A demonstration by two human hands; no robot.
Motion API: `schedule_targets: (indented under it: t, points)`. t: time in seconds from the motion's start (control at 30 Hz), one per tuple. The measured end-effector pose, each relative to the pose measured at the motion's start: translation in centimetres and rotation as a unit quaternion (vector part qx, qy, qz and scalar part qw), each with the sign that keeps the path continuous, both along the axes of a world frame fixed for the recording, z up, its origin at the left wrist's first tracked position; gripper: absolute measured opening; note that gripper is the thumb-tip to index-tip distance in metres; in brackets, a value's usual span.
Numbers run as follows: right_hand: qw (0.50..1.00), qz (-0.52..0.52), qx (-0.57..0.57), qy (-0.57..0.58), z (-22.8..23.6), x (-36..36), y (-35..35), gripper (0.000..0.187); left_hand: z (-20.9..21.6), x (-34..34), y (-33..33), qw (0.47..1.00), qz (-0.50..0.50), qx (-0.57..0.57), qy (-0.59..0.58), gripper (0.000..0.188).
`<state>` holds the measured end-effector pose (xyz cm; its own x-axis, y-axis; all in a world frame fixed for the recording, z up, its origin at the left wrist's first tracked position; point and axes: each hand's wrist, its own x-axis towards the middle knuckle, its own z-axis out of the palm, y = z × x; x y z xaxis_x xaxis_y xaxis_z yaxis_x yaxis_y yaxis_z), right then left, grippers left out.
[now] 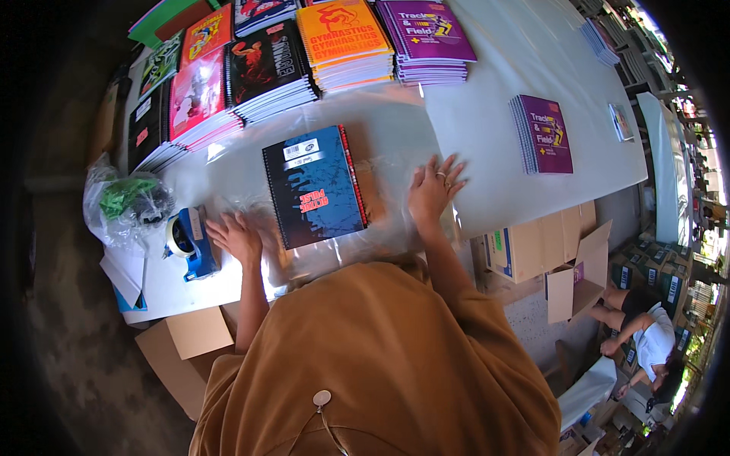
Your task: The person uses shears to trim the edge of a spiral-bound notebook, stacks several notebooks together, and then wraps the stack in a clear plastic sheet, securing it with adhesive tape from a dispenser.
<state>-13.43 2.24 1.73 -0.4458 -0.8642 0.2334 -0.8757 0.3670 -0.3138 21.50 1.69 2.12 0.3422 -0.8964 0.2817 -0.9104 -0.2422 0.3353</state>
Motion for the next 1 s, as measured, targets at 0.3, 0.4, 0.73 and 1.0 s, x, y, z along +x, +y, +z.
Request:
schedule_targets:
  t: [0.3, 0.4, 0.73, 1.0]
  points:
    - [0.999, 0.013, -0.023, 0.020, -1.0, -0.7, -0.4, 0.041, -2.7, -0.3, -0.5, 0.986, 0.140, 0.035, -0.082, 0.048]
    - [0.998, 0.043, -0.035, -0.022, -1.7, -1.1, -0.2, 0.044, -0.9, -1.6, -0.7, 0.990, 0.077, 0.111, -0.039, 0.060]
    - [0.987, 0.116, -0.079, 0.082, -1.3, -1.1, 0.0, 0.041, -1.2, -2.7, -0.4, 0.987, 0.088, 0.122, -0.059, 0.067]
    - [0.994, 0.039, -0.099, 0.020, -0.2, 0.1, -0.5, 0.037, -2.6, -2.8, -0.8, 0.984, 0.157, 0.032, -0.081, 0.046]
